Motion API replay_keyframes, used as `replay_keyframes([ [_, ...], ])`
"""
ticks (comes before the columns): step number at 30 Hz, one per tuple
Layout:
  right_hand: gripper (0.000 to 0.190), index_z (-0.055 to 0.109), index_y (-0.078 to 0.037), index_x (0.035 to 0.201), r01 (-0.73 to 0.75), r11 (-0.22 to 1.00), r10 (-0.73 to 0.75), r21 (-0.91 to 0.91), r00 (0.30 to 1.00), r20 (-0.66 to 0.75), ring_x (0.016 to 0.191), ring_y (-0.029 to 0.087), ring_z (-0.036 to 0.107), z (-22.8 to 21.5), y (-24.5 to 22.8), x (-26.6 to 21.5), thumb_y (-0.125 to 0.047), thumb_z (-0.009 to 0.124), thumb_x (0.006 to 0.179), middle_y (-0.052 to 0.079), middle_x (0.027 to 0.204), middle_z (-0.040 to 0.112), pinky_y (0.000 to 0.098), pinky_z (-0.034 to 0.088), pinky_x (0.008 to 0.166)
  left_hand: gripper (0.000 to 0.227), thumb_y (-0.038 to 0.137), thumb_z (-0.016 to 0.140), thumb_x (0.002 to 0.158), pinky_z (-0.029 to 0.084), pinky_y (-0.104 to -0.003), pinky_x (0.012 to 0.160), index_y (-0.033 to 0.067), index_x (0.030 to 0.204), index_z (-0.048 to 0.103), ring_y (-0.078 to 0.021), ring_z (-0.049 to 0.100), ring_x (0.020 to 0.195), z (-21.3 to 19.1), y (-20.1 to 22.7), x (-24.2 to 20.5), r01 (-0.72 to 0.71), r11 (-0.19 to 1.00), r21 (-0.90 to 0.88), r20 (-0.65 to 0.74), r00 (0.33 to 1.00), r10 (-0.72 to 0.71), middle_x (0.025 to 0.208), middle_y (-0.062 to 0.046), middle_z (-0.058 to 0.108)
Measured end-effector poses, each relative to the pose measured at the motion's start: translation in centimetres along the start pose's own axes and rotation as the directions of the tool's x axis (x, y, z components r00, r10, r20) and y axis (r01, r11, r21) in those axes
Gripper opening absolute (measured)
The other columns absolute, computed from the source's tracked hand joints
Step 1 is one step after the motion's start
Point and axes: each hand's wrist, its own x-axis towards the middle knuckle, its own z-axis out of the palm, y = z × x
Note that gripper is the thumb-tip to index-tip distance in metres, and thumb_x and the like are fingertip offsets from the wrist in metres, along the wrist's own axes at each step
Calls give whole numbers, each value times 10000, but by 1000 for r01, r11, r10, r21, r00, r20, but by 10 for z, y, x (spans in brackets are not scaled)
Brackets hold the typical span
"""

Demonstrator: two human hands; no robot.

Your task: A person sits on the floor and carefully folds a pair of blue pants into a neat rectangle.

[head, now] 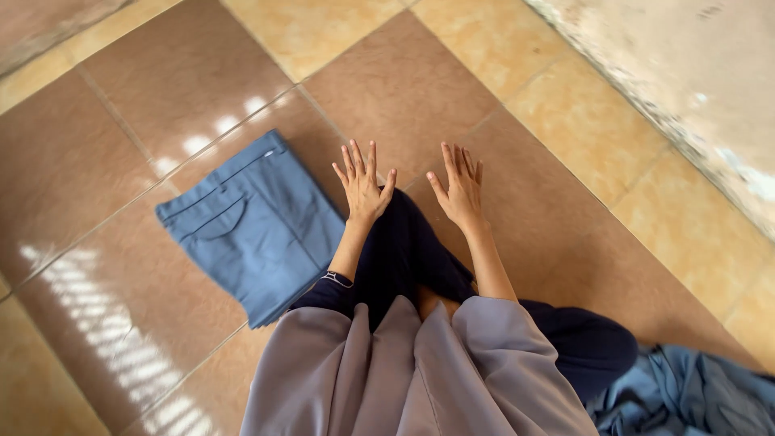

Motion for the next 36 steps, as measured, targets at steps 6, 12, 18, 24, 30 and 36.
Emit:
replay_keyframes([
  [6,679,284,-170,1642,-216,973,208,-86,973,-99,1481,443,347,-64,54,-54,-484,496,1079,275,1554,428,709,186,1155,769,593,504,1008,14,-676,1200,224,1646,284,-397,10,1578,54,79,-6,-162,982,-93,111,979,172,1714,-180,83],
  [12,682,263,-187,1650,-416,904,389,-96,895,-218,1480,437,350,-111,100,-119,-509,470,1085,268,1553,432,711,183,1154,776,592,520,997,5,-687,1192,223,1642,294,-396,8,1577,95,157,-26,-286,934,-213,204,922,329,1714,-184,86],
  [18,688,275,-187,1650,-583,808,521,-87,776,-355,1470,426,374,-145,130,-191,-529,466,1084,257,1541,458,707,193,1154,790,614,515,993,17,-700,1189,210,1638,302,-409,22,1573,118,232,-52,-392,865,-313,272,836,477,1709,-196,96],
  [24,703,301,-186,1640,-745,666,673,23,588,-449,1467,425,376,-183,135,-266,-571,458,1073,248,1525,475,719,177,1160,782,570,520,1002,37,-721,1180,194,1644,280,-442,59,1562,128,309,-92,-448,755,-478,335,702,628,1689,-235,146],
  [30,696,325,-181,1632,-879,469,756,89,347,-554,1460,428,387,-205,140,-361,-562,492,1074,240,1504,503,720,185,1154,799,524,518,1021,81,-755,1162,163,1660,200,-506,74,1543,125,392,-168,-432,604,-670,399,476,783,1665,-292,155],
  [36,691,296,-201,1644,-925,301,785,231,103,-611,1458,451,373,-218,128,-452,-551,506,1086,253,1493,500,723,160,1154,812,515,530,1016,131,-746,1162,140,1657,201,-537,141,1524,120,446,-267,-412,421,-808,363,214,907,1623,-336,229],
])
